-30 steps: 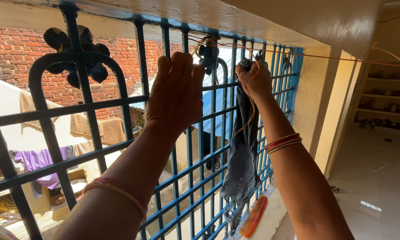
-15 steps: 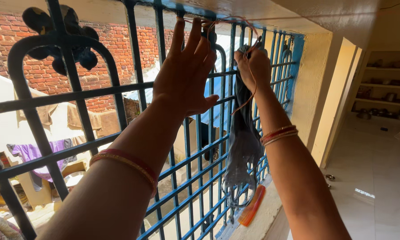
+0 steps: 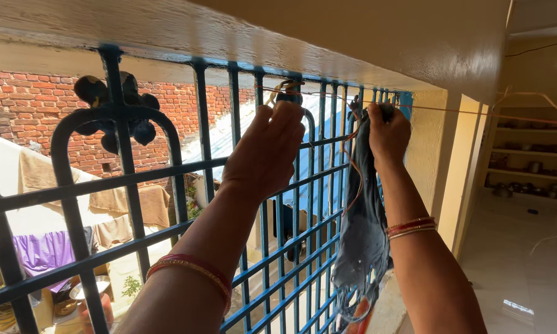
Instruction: The person wipes a blue metal window grille using a dark cloth. They dip the cloth into a small metal bowl of water, then wipe the grille bars and decorative elements. The person moves along the grille, cleaning different sections while occasionally dipping the cloth back into the bowl.
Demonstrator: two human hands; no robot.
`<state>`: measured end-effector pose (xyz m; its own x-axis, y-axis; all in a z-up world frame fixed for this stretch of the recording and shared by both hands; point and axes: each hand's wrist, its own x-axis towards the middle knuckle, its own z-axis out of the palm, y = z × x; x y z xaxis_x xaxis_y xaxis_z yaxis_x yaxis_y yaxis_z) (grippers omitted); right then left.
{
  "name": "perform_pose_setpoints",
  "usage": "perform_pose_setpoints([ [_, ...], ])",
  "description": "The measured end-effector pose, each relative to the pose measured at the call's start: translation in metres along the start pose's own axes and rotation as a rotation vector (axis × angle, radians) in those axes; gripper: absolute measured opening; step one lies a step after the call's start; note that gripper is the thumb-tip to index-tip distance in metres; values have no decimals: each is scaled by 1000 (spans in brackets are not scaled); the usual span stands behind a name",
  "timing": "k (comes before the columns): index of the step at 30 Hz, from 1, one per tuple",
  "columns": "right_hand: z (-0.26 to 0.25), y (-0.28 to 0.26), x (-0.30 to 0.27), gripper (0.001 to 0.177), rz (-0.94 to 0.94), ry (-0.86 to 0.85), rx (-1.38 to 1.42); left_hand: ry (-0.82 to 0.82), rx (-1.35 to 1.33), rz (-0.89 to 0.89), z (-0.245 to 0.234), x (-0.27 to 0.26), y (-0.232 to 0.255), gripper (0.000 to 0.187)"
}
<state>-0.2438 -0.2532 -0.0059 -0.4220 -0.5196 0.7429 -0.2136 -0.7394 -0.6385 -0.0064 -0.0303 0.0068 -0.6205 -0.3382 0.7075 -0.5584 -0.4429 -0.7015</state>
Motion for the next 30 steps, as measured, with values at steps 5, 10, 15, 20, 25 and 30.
perform_pose_setpoints([
  [5,51,-2,50,25,83,-329,262,-38,-21,-5,-3,1,-1,18],
  [10,73,-3,55,31,-161,-251,-200,10,-21,-30,-4,1,-3,29],
  [15,32,13,10,36,-270,-392,-339,-37,-86,-37,-3,1,-1,20],
  [20,28,6,3,33,-228,-390,-387,-92,-113,-60,-5,3,0,30],
  [25,44,1,25,31,-288,-286,-540,-223,-76,15,0,5,5,23],
  [30,51,-2,14,31,-431,-159,-301,-184,-43,4,-1,5,1,35],
])
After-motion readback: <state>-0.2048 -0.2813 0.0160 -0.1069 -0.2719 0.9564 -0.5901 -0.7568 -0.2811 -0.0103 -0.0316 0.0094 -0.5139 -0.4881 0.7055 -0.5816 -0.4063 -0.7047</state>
